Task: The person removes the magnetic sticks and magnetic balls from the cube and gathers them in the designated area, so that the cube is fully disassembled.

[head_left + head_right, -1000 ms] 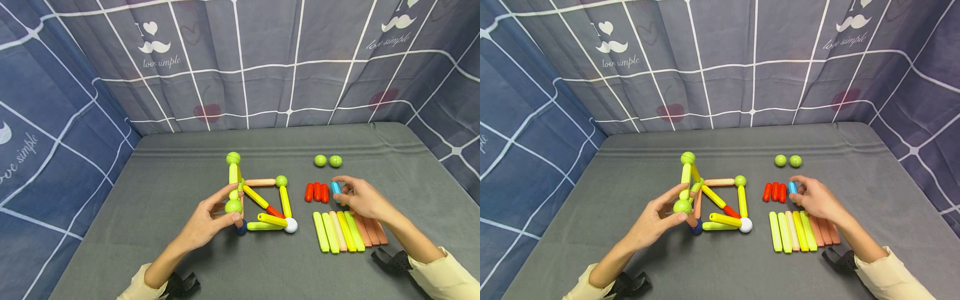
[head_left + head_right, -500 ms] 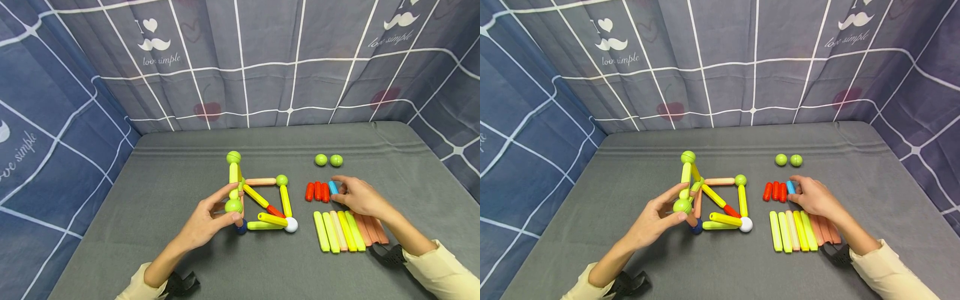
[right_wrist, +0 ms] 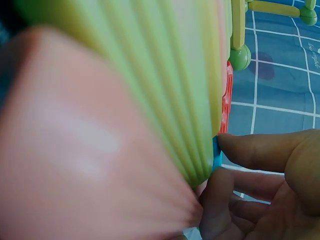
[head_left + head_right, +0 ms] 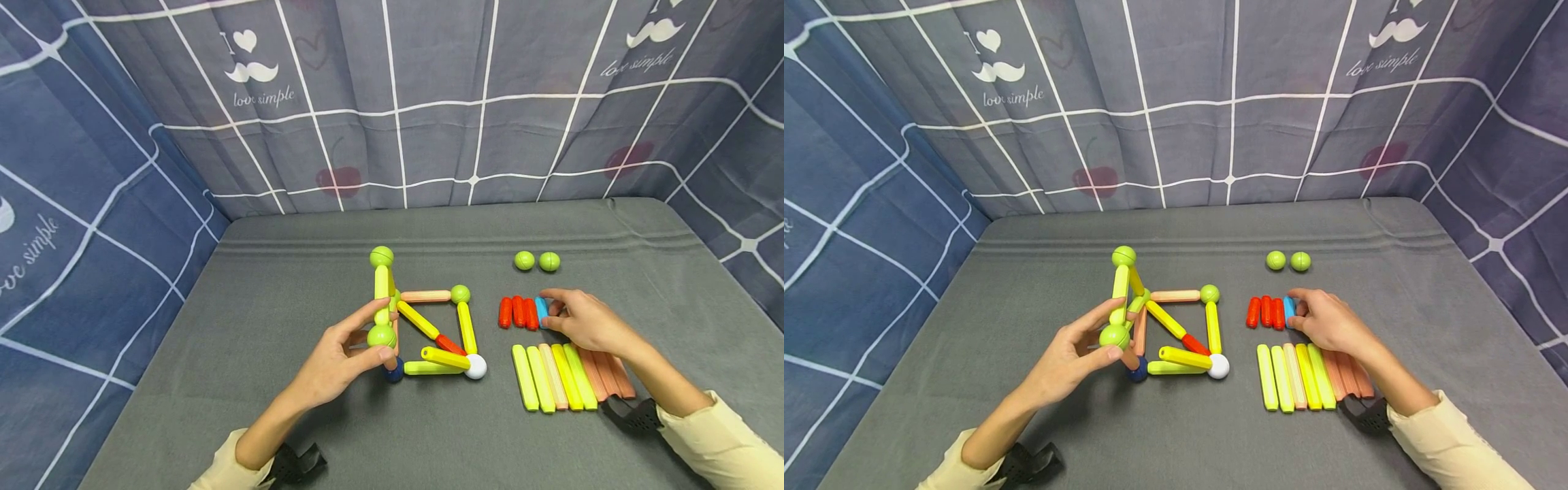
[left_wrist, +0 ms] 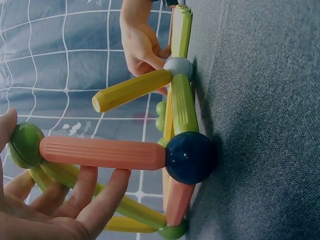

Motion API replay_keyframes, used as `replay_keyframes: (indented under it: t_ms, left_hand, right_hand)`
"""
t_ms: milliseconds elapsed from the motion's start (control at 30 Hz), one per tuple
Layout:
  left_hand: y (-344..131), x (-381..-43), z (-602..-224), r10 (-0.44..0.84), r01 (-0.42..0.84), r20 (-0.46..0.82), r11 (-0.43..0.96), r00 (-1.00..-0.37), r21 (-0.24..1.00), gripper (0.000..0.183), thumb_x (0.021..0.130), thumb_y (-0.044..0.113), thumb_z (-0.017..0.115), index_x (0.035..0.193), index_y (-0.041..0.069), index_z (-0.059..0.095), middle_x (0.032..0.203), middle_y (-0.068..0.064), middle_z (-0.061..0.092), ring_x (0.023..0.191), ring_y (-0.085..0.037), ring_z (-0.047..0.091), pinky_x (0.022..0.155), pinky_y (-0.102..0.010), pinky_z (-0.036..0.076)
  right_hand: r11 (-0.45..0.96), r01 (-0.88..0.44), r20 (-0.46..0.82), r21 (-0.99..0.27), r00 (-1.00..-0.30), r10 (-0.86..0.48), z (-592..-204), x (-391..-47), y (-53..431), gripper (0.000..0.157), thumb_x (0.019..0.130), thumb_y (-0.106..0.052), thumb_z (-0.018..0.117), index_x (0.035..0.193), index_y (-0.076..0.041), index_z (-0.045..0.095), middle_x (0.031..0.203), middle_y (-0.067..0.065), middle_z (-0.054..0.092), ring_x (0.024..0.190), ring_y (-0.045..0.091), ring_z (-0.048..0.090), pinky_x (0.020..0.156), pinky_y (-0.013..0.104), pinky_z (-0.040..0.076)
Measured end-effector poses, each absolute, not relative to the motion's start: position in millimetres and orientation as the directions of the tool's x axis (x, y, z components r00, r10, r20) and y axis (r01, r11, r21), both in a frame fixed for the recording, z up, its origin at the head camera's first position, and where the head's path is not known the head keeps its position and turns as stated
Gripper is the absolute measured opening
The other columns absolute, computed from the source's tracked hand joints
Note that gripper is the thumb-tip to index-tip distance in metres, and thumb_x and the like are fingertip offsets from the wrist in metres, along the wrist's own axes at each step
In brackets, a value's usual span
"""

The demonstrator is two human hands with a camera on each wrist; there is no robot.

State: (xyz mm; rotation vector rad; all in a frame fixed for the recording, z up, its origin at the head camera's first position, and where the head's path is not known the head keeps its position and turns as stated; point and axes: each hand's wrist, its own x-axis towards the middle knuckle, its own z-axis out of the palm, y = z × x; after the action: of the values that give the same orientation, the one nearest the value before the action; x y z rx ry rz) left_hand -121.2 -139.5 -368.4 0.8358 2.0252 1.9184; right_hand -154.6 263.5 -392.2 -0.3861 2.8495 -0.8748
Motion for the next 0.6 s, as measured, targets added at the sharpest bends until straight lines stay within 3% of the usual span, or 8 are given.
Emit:
replay_keyframes:
  t_ms: [300,500,600]
  left_hand:
    - [-140,-121,-369,0.548,0.227,0.209,-0.036,-0.810,0.973,0.063,0.095,0.004,0.065,0.151,0.008,0.037,0.139,-0.021,0.052,0.106,-0.050,0.060,0.089,-0.038,0.054]
    - [-139,-122,-368,0.545,0.225,0.203,-0.027,-0.813,0.974,0.062,0.095,0.005,0.065,0.151,0.008,0.038,0.139,-0.021,0.052,0.106,-0.044,0.062,0.088,-0.038,0.054]
    - [-139,-122,-368,0.543,0.227,0.204,-0.026,-0.815,0.974,0.062,0.095,0.005,0.065,0.151,0.007,0.038,0.139,-0.021,0.052,0.108,-0.047,0.061,0.088,-0.038,0.054]
  right_hand:
    - [0.790,-0.198,-0.058,-0.581,-0.957,-0.283,-390,-155,263,0.046,0.090,-0.007,0.068,0.131,0.010,0.054,0.091,0.005,0.059,0.077,0.016,0.054,0.065,0.030,0.044]
    - [0.719,-0.156,-0.038,-0.677,-0.969,-0.246,-377,-145,257,0.041,0.095,-0.012,0.065,0.131,0.006,0.055,0.092,0.006,0.059,0.076,0.019,0.055,0.057,0.028,0.044]
    - [0.656,-0.159,-0.023,-0.738,-0.965,-0.260,-369,-136,243,0.038,0.096,-0.015,0.065,0.130,0.002,0.057,0.099,0.008,0.062,0.080,0.022,0.058,0.054,0.029,0.047]
